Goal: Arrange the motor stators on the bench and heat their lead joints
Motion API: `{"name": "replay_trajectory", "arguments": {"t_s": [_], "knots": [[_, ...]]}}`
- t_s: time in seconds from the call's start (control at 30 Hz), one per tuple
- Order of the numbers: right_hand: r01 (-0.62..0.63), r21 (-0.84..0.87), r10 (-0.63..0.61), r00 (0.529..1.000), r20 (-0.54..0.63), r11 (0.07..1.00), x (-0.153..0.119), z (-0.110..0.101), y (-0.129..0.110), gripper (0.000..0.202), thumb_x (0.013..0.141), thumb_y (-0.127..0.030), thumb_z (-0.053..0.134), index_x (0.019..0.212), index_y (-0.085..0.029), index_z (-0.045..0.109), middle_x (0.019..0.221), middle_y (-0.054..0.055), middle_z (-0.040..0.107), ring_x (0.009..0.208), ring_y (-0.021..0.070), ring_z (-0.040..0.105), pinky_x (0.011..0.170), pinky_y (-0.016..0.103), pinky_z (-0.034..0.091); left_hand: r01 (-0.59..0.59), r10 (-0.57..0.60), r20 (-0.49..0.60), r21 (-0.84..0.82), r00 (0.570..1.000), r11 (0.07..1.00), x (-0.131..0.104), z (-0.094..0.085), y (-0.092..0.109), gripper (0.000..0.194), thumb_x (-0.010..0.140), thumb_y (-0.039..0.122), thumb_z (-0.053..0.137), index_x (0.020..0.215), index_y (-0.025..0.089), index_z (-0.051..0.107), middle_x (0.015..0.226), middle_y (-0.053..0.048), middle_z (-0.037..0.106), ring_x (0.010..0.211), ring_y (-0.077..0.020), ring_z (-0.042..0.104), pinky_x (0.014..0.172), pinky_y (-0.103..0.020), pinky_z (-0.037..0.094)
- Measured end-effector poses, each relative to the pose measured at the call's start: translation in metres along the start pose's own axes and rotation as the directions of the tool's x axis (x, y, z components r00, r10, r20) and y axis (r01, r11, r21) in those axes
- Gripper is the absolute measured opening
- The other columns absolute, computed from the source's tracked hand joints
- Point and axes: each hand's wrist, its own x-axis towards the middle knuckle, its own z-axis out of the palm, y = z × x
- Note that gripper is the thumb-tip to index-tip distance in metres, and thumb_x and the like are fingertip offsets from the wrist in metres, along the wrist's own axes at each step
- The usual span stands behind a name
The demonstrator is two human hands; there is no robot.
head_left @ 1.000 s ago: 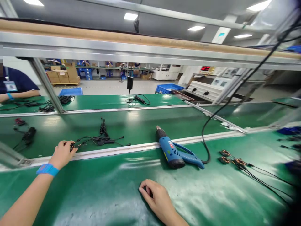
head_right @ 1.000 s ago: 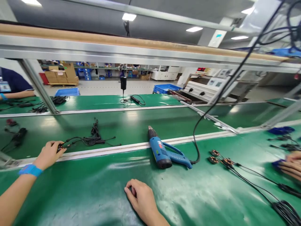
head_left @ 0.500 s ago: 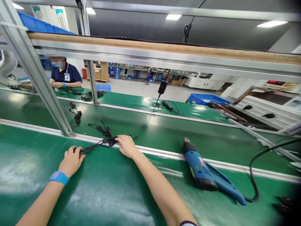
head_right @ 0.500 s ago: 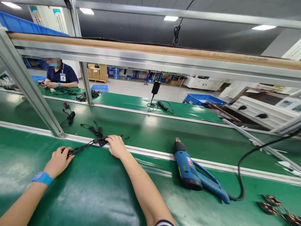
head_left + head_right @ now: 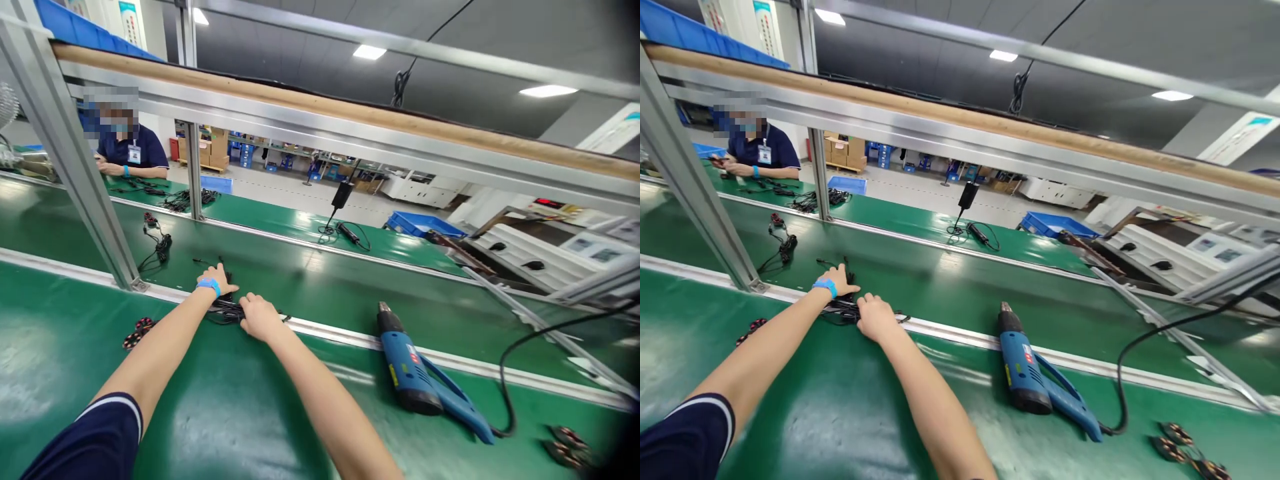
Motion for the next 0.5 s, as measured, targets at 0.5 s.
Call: {"name": "replay_trajectory", "arguments": {"t_s": [0.5], "knots": [[0.021,0.008,-0.021,0.999,-0.031,1.0,-0.082,-0.037,-0.051,0.016,0.096,-0.017,0.054,0.111,-0.015,0.056,0.104,0.009,0.063,0.092,0.0257,0.063,0.073,0.034,0.053,-0.412,0.691,0.38,-0.593,0.615,0.692,-0.048,-0.017,0.027,0.055,0.091,0.065,0.057,0.122,0.021,0.067,0.116,-0.01,0.073,0.102,-0.0245,0.071,0.088,-0.034,0.056]]}}
